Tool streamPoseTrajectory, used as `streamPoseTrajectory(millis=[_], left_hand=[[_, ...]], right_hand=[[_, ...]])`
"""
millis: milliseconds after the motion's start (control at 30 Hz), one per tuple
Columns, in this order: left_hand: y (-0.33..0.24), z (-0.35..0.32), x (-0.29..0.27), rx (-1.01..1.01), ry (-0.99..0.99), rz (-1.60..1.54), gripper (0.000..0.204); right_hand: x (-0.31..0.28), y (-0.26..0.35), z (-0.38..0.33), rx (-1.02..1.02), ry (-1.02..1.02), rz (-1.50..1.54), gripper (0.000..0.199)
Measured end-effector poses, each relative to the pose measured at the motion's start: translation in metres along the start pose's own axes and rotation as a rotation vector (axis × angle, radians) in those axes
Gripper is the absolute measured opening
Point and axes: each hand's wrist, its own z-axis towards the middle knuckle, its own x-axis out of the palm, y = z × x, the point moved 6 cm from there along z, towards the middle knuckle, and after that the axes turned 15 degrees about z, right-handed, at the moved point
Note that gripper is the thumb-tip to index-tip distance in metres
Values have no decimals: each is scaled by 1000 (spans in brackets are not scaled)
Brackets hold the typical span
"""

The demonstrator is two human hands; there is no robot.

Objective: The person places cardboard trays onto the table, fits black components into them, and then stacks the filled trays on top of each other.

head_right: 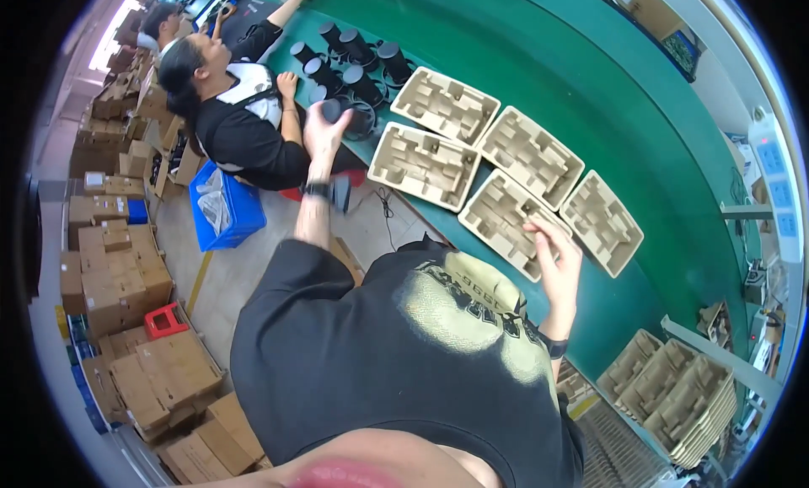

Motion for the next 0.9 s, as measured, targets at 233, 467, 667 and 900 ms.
streamPoseTrajectory(millis=[233, 467, 667, 900], left_hand=[[-66, -73, -6, -616, 713, -1586, 44], [-110, -186, 74, -69, 1940, -1043, 39], [-59, -53, 37, -83, 519, -857, 30], [-18, 61, 51, 54, -59, -435, 44]], right_hand=[[53, 5, 62, 91, 114, 205, 66], [153, 4, 127, -12, 728, 170, 76], [149, -17, 212, -196, 228, -249, 68], [196, -106, 261, -176, 399, -929, 51]])
